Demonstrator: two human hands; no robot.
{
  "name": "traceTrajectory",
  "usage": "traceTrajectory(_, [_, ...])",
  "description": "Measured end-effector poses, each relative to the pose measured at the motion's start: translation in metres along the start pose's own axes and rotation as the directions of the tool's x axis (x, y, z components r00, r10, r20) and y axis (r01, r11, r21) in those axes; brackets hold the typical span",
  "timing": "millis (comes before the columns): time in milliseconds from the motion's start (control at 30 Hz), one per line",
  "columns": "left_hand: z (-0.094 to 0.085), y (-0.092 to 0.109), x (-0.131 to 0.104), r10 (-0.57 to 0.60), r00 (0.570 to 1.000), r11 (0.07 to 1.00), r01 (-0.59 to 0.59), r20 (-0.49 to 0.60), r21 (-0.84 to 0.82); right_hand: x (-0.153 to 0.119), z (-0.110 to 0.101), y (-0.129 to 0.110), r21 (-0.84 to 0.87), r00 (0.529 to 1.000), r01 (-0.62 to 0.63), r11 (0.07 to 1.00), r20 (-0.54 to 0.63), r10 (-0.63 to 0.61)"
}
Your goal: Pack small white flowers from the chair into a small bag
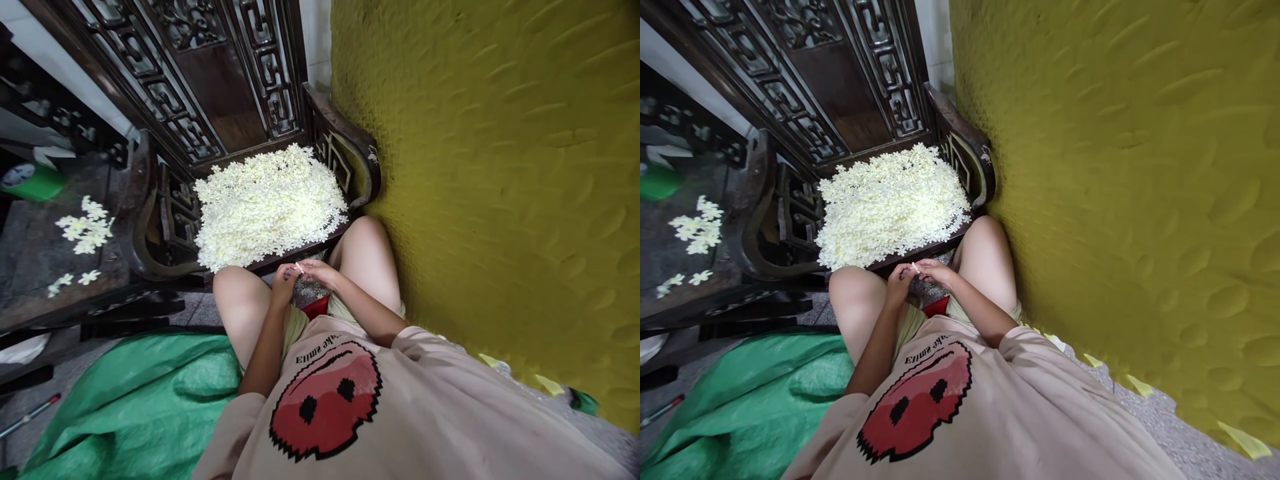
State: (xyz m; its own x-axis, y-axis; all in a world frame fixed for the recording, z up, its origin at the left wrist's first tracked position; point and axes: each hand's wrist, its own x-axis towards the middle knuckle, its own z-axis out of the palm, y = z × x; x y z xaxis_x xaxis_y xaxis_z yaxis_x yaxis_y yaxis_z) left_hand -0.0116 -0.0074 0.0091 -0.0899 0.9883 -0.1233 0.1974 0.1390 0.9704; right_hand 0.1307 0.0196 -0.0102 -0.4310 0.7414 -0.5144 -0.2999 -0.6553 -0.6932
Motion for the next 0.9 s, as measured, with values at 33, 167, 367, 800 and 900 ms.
traceTrajectory(33, [0.0,-0.002,0.0,-0.027,1.0,0.999,0.027,-0.015,-0.02,0.001,0.002,0.0,0.006,1.0,0.0,1.0,-0.004,0.0])
traceTrajectory(167, [-0.002,-0.006,0.003,-0.084,0.995,0.995,0.08,-0.055,-0.067,0.003,0.009,-0.001,0.0,1.0,0.007,1.0,0.005,-0.007])
traceTrajectory(367, [-0.003,-0.011,0.003,-0.075,0.997,0.99,0.072,-0.023,-0.123,-0.002,0.008,-0.005,-0.032,1.0,-0.002,0.999,0.017,0.003])
traceTrajectory(800, [0.001,-0.02,-0.01,0.033,0.963,0.997,-0.049,-0.266,-0.056,-0.004,0.011,-0.008,-0.185,0.995,0.04,0.982,0.1,-0.022])
traceTrajectory(900, [0.003,-0.022,-0.009,0.008,0.967,0.993,-0.037,-0.253,-0.112,-0.002,0.01,-0.005,-0.207,0.998,0.02,0.978,0.062,-0.007])
